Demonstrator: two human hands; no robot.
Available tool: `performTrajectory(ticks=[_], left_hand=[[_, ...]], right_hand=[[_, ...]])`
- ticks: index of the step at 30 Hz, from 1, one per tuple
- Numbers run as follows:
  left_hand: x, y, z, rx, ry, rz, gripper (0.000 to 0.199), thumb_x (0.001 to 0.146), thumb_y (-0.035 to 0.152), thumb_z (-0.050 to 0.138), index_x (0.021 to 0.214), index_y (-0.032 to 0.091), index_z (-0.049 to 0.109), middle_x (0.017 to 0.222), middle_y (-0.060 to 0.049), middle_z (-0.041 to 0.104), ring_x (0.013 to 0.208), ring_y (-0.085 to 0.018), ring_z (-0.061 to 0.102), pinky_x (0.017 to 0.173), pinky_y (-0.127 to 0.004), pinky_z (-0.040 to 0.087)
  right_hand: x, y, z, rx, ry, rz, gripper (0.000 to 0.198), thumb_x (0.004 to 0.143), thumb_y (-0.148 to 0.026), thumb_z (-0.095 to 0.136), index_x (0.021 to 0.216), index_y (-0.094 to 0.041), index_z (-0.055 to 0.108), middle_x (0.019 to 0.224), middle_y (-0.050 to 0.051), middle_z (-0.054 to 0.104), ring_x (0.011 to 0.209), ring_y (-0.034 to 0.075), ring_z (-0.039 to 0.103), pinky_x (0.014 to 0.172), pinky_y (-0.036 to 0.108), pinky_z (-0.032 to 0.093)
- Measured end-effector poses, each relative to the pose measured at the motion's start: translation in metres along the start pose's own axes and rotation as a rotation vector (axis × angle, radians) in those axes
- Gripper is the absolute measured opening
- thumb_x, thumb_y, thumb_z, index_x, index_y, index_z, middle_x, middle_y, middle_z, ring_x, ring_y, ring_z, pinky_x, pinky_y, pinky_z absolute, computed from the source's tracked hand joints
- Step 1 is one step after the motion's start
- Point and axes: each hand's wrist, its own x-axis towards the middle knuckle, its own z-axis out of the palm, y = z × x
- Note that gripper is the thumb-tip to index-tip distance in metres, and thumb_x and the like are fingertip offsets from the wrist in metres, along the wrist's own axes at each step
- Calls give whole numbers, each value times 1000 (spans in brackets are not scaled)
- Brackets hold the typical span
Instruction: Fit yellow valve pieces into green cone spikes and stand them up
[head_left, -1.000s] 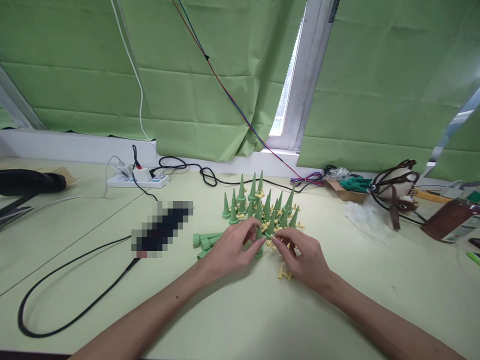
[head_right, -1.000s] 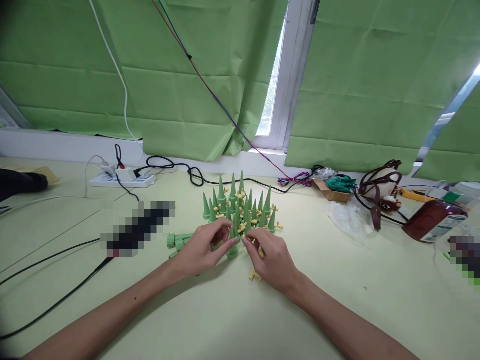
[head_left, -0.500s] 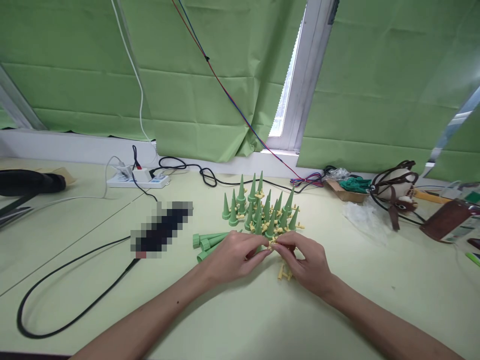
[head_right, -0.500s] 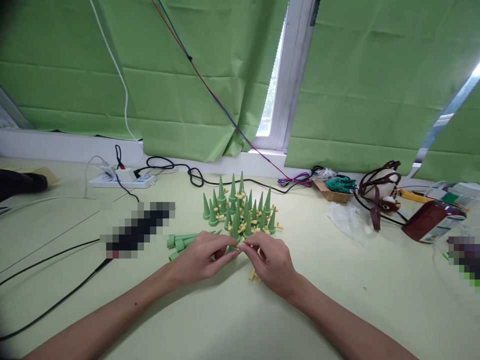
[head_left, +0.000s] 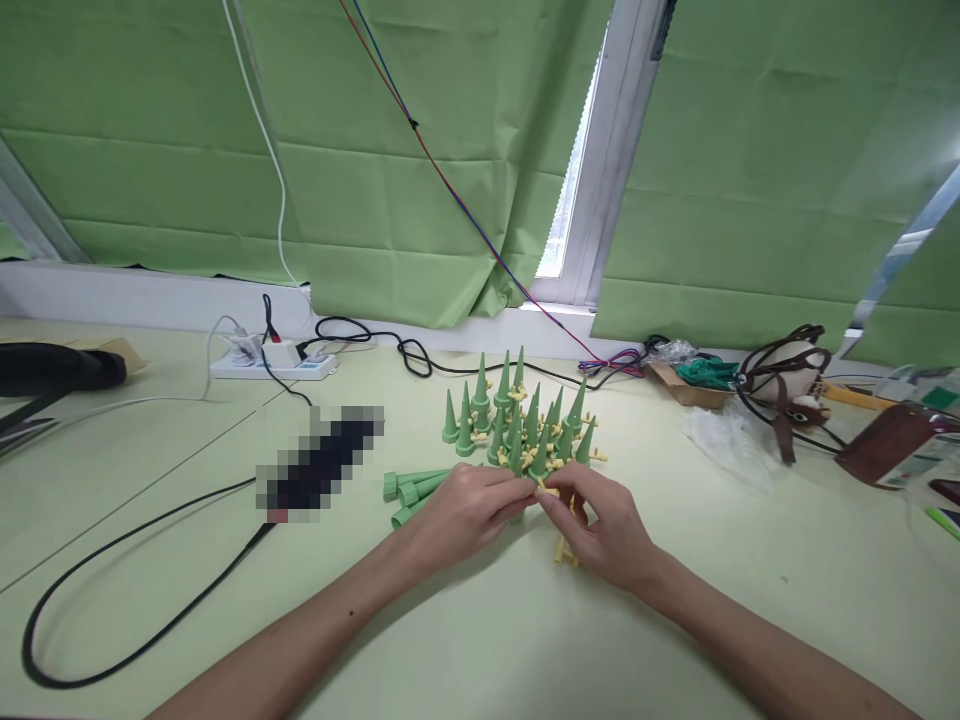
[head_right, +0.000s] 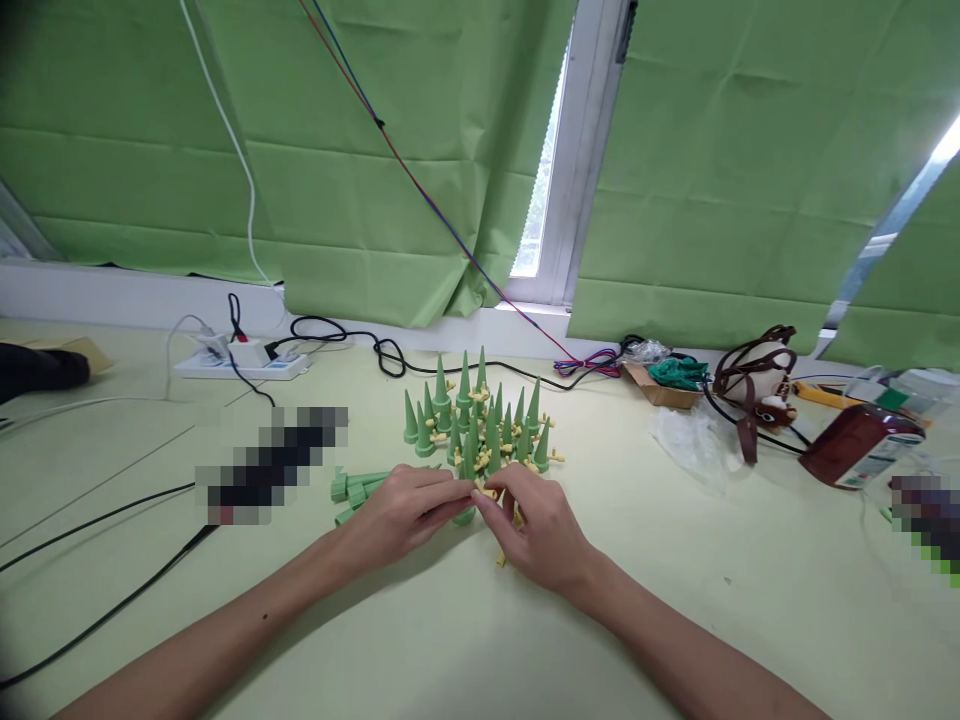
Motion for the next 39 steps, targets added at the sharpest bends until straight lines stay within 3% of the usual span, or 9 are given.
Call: performTrajectory(ticks=[4, 8, 12, 17, 22, 25, 31, 39], left_hand=[[-1, -1, 1, 0, 25, -1, 17, 100, 17, 46, 91, 18, 61, 62, 3, 55, 54, -10, 49, 51, -24, 29], [-1, 1, 0, -47, 48, -87, 3, 97, 21, 52, 95, 20, 53, 60, 7, 49, 50, -9, 44, 52, -22, 30], [-1, 4, -1, -102, 39, -243, 17, 96, 31, 55, 104, 21, 44, 60, 11, 40, 47, -8, 37, 50, -20, 27], [2, 5, -1, -119, 29, -422, 23, 93, 32, 56, 107, 21, 41, 65, 9, 42, 49, -9, 38, 50, -20, 27], [4, 5, -3, -100, -66, -426, 12, 93, 32, 53, 90, 21, 49, 62, 7, 45, 54, -11, 42, 55, -23, 29], [5, 6, -3, -65, -147, -441, 24, 91, 31, 52, 73, 20, 41, 62, 4, 47, 55, -12, 42, 54, -26, 26], [4, 5, -1, -91, -266, -508, 30, 90, 33, 50, 67, 20, 39, 61, 2, 51, 56, -14, 44, 53, -27, 25], [7, 5, -2, -244, -189, -562, 30, 94, 34, 48, 68, 20, 40, 59, 2, 51, 55, -13, 44, 52, -26, 29]], right_hand=[[-1, 0, 1, -3, -30, -19, 9, 97, -19, 52, 90, -20, 57, 65, -2, 53, 52, 11, 46, 52, 25, 38], [-2, 1, 2, 3, -16, -14, 8, 96, -17, 54, 88, -19, 56, 66, -3, 51, 52, 11, 45, 52, 24, 37], [-1, 2, 2, 7, 28, -23, 9, 95, -16, 55, 87, -19, 55, 65, -3, 51, 51, 10, 44, 51, 23, 37], [0, 2, 1, -9, 57, -11, 11, 95, -15, 55, 85, -19, 55, 64, -3, 51, 51, 10, 44, 51, 24, 37], [1, 4, 1, -16, 48, 22, 13, 95, -15, 55, 83, -19, 56, 63, -3, 50, 52, 11, 43, 49, 23, 36], [1, 5, 2, -20, 35, 34, 13, 95, -15, 54, 83, -19, 56, 63, -3, 51, 52, 11, 43, 50, 23, 35], [-1, 5, 4, -37, -17, 79, 15, 96, -17, 53, 81, -19, 57, 64, -2, 53, 54, 12, 45, 52, 24, 36], [-2, 7, 5, -17, -82, 127, 18, 97, -19, 50, 80, -19, 56, 65, -1, 52, 55, 12, 45, 54, 25, 36]])
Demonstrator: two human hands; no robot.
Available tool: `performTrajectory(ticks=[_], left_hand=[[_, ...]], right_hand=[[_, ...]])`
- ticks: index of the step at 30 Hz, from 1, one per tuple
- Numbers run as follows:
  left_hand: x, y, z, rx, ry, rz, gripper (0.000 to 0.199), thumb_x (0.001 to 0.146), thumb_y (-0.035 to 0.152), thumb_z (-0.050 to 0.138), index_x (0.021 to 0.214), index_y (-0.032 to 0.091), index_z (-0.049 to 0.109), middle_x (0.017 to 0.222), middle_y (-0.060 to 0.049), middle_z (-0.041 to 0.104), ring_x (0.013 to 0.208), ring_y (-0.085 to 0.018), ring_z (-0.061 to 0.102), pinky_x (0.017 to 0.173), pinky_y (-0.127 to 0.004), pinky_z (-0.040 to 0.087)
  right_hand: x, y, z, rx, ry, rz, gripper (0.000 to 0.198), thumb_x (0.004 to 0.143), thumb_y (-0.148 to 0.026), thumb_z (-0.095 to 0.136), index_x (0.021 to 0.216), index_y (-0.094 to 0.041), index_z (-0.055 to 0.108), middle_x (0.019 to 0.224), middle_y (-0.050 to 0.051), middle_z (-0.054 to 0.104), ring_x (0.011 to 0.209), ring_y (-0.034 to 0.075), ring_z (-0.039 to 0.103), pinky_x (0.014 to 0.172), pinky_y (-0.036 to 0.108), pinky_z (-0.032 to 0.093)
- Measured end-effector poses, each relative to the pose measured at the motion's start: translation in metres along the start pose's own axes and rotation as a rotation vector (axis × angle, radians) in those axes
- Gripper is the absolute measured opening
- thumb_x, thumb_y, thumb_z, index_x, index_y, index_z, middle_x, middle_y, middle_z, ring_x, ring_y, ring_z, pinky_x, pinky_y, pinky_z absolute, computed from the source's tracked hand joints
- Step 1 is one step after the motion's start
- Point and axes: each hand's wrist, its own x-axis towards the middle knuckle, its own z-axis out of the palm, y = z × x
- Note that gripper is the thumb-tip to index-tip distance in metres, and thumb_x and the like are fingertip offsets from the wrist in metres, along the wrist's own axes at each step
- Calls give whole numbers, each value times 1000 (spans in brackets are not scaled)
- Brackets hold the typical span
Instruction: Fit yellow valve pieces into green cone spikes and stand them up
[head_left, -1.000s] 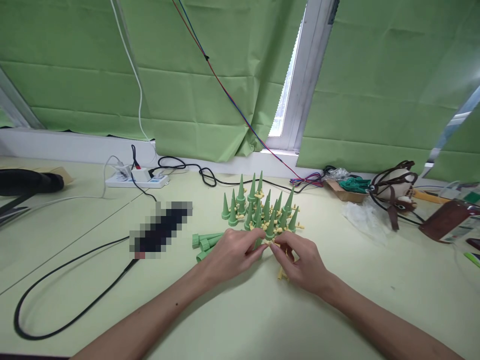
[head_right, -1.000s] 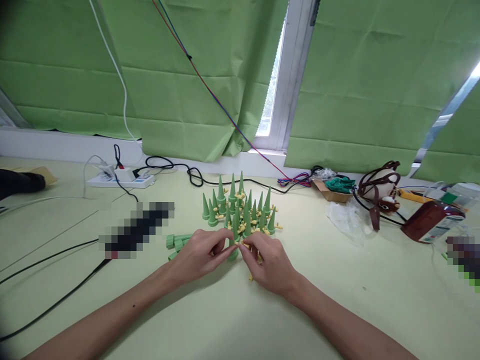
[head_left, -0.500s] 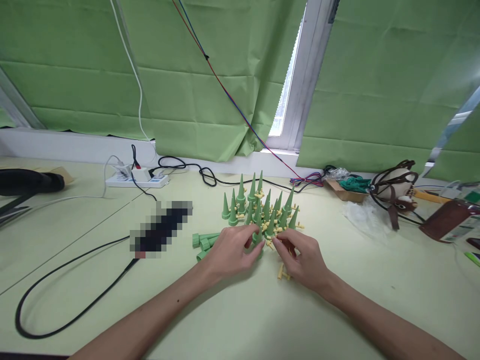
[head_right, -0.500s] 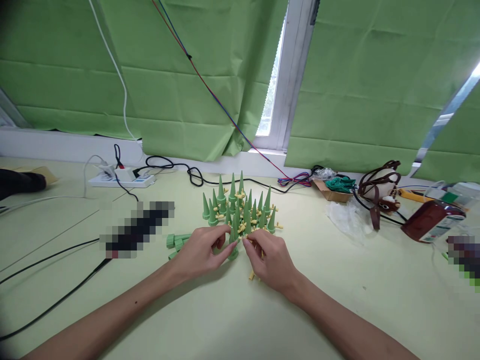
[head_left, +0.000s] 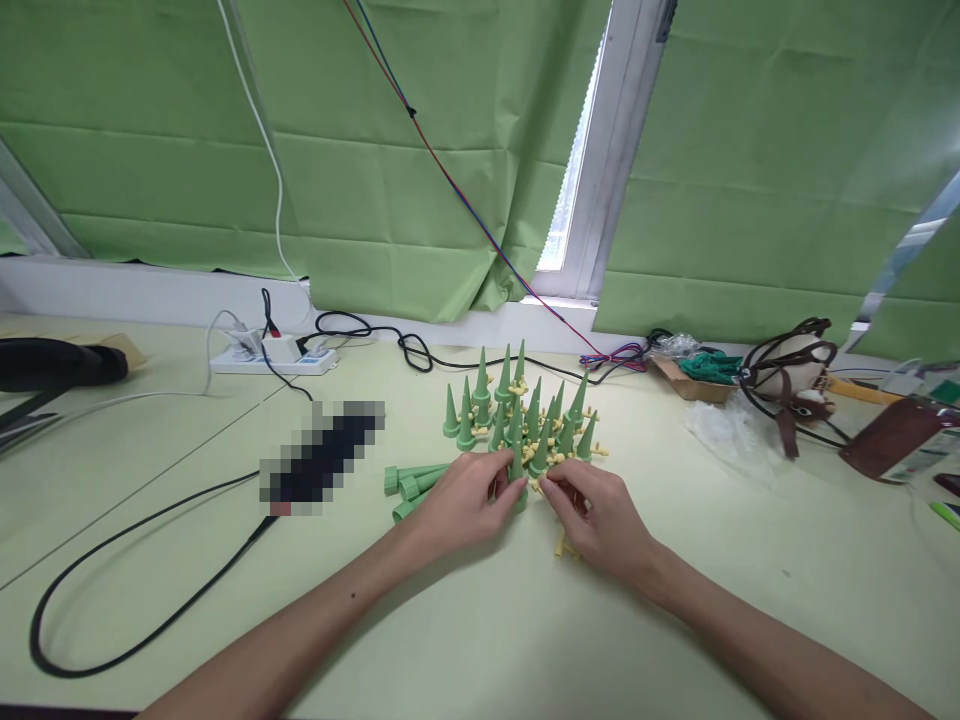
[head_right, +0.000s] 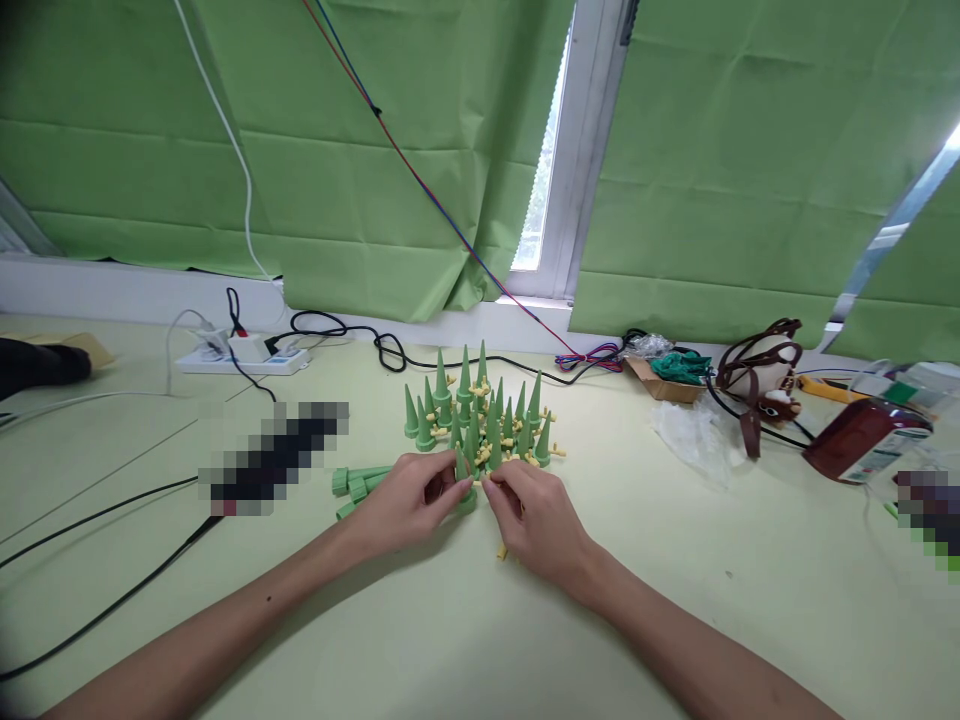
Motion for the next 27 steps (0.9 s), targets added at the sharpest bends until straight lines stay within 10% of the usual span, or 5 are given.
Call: performTrajectory(ticks=[27], left_hand=[[-2, 3, 0, -126, 45, 66, 25, 95, 34, 50, 76, 18, 52, 60, 4, 51, 54, -11, 45, 53, -24, 33]], right_hand=[[0, -2, 0, 35, -29, 12, 18, 98, -21, 49, 82, -19, 57, 66, -1, 54, 55, 13, 47, 53, 25, 37]])
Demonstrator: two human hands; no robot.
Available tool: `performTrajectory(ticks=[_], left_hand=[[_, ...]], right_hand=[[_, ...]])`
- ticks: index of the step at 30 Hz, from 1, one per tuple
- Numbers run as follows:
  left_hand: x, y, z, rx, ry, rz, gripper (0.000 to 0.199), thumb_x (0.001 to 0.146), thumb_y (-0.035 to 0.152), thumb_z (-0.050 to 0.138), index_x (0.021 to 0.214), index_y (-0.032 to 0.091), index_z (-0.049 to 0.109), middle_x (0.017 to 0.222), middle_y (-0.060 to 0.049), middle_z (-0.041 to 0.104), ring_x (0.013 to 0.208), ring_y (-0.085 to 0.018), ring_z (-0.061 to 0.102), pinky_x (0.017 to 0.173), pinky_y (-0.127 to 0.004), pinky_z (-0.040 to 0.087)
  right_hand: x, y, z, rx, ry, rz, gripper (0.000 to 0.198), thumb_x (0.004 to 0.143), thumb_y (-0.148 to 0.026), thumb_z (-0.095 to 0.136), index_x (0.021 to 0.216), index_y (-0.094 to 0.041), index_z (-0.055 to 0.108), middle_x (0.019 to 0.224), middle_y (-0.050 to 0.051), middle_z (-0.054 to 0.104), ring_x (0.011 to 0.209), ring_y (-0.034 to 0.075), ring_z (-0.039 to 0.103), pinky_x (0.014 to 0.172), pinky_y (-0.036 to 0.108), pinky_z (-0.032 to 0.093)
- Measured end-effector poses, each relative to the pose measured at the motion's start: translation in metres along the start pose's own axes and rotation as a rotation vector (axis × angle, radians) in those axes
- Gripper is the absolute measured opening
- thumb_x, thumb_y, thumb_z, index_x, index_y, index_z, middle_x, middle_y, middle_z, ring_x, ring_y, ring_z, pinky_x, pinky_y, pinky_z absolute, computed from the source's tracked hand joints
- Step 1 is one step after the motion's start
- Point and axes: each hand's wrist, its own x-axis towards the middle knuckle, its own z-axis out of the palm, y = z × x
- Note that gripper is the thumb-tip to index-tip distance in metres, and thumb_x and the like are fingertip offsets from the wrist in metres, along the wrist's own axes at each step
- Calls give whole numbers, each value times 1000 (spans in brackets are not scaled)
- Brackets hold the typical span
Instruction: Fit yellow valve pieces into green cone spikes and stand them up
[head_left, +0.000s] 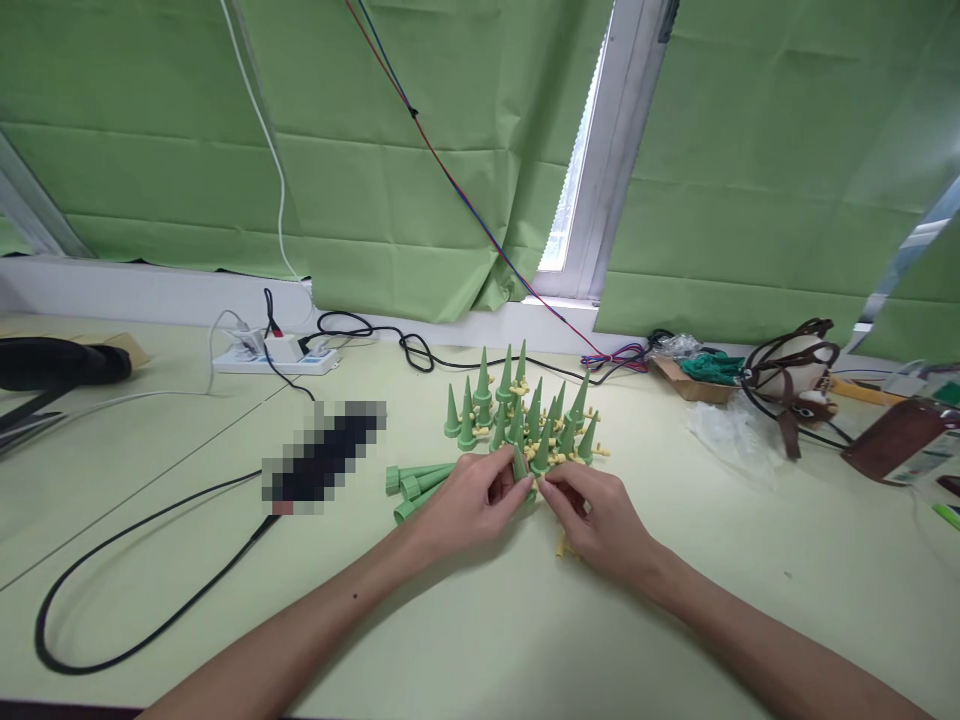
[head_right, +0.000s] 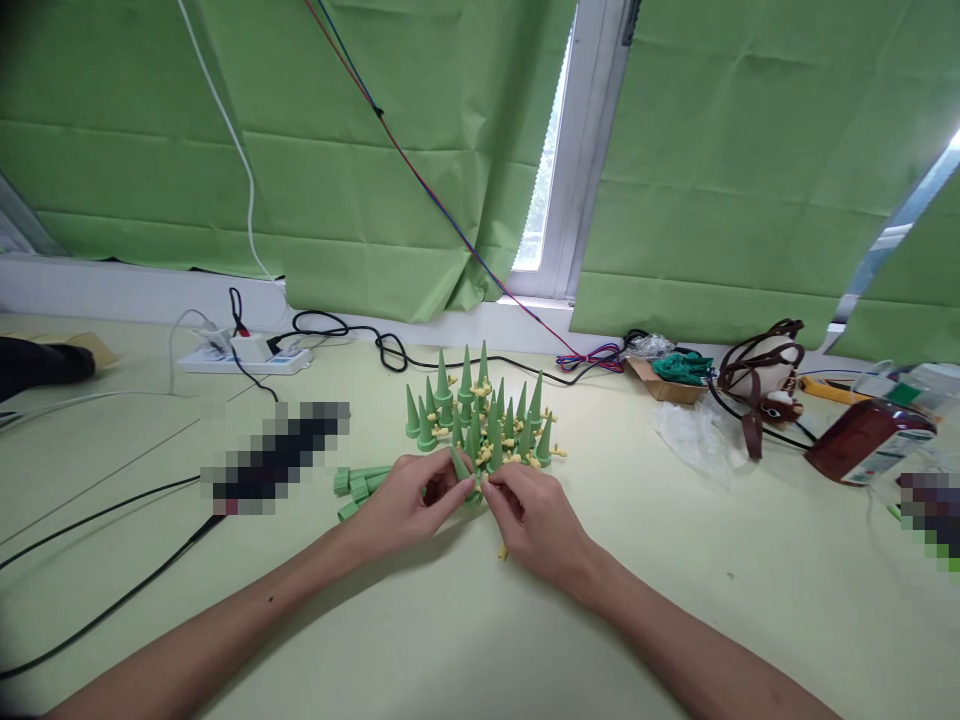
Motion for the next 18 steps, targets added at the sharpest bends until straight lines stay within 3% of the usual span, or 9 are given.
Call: performTrajectory(ticks=[4, 13, 18], left_hand=[[0, 1, -1, 26, 0, 18, 24, 96, 33, 49, 78, 17, 54, 60, 4, 50, 54, -11, 44, 54, -24, 33], [-5, -4, 1, 75, 7, 88, 22, 98, 34, 48, 102, 18, 62, 61, 4, 50, 55, -12, 43, 56, -23, 35], [-5, -3, 1, 104, 16, 108, 20, 99, 31, 48, 104, 19, 63, 64, 2, 56, 58, -12, 49, 58, -23, 37]], right_hand=[[0, -1, -1, 1, -5, 14, 19, 99, -22, 49, 82, -19, 57, 65, 0, 55, 55, 13, 47, 53, 25, 37], [4, -4, -4, 83, -25, 113, 24, 99, -29, 49, 81, -18, 61, 62, -1, 57, 53, 13, 49, 50, 25, 39], [5, -5, -5, 143, -34, 187, 27, 98, -32, 50, 78, -18, 61, 60, -1, 57, 51, 13, 49, 48, 24, 39]])
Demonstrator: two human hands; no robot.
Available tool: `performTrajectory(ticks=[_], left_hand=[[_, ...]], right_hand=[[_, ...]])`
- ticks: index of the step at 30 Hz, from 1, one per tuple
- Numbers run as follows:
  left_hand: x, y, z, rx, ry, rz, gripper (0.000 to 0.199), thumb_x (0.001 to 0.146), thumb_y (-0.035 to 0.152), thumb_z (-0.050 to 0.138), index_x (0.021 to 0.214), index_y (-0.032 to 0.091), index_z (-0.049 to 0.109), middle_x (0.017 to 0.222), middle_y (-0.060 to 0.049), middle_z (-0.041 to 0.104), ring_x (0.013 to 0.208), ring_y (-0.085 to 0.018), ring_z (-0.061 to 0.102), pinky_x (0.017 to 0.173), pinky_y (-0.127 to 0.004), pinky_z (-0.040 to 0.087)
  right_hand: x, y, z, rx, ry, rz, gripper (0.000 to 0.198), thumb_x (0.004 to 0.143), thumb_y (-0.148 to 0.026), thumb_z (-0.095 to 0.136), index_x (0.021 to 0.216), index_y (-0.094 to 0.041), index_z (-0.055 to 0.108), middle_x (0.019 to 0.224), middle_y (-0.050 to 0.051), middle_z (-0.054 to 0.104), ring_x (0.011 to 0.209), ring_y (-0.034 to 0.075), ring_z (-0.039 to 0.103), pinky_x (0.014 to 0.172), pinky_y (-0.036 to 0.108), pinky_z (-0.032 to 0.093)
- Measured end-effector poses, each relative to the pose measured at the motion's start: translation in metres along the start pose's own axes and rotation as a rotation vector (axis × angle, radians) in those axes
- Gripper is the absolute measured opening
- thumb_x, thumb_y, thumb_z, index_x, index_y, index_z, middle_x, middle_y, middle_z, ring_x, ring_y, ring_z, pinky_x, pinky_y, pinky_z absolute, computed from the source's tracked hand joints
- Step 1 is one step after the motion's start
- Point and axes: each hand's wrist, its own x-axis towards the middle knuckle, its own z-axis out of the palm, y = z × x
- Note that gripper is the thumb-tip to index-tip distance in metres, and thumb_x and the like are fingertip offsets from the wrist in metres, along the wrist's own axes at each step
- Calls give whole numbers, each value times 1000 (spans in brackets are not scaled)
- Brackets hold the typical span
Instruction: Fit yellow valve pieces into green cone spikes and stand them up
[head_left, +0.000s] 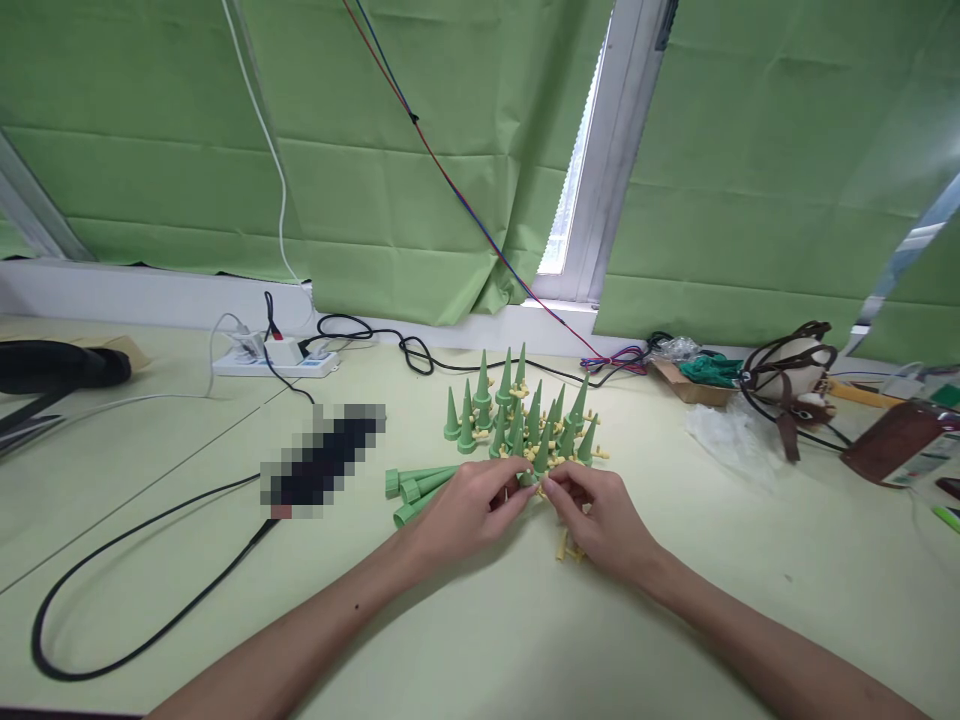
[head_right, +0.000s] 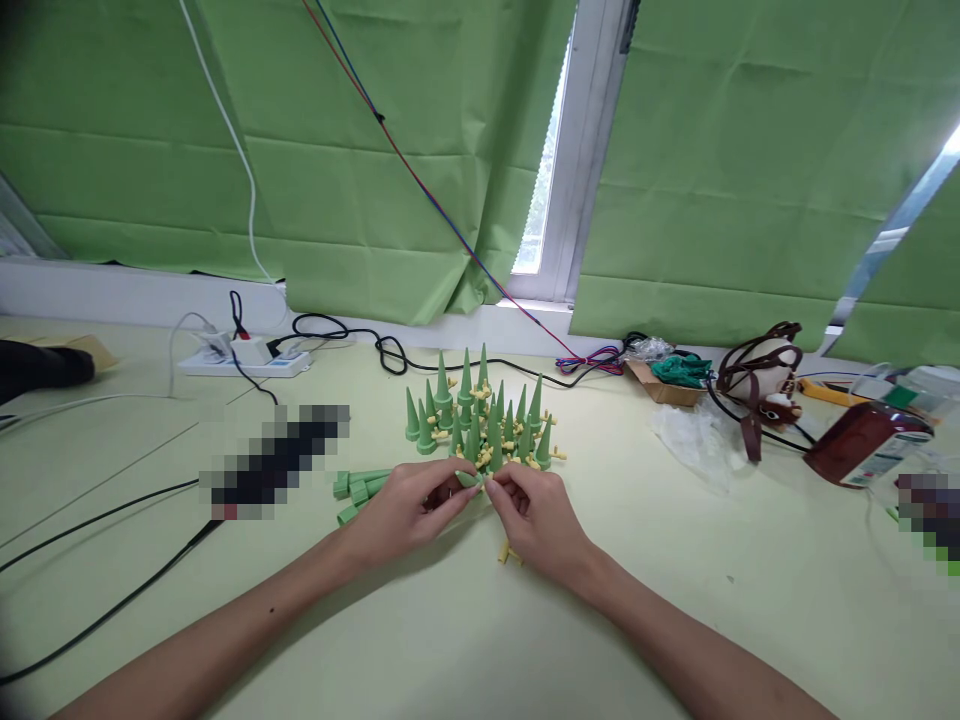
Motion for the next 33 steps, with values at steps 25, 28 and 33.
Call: performTrajectory(ticks=[25, 28, 33], left_hand=[[3, 10, -8, -116, -1, -51, 23, 102, 30, 38, 110, 20, 57, 76, 1, 60, 62, -13, 48, 59, -25, 37], [5, 8, -7, -109, 44, -43, 31, 103, 35, 37, 84, 18, 55, 69, 2, 52, 63, -12, 45, 60, -25, 35], [6, 3, -5, -47, 5, -63, 47, 104, 41, 34, 67, 17, 51, 60, 3, 42, 58, -12, 41, 61, -27, 31]], right_hand=[[0, -3, -3, 77, 140, 46, 32, 98, -40, 52, 76, -18, 59, 60, -2, 52, 50, 11, 44, 45, 23, 36], [-1, -5, -3, 74, 167, 19, 28, 98, -36, 52, 78, -18, 60, 62, -1, 54, 52, 12, 46, 47, 23, 39], [-2, -6, -2, 73, 178, -26, 23, 98, -30, 51, 80, -18, 60, 65, -1, 56, 55, 12, 48, 51, 23, 41]])
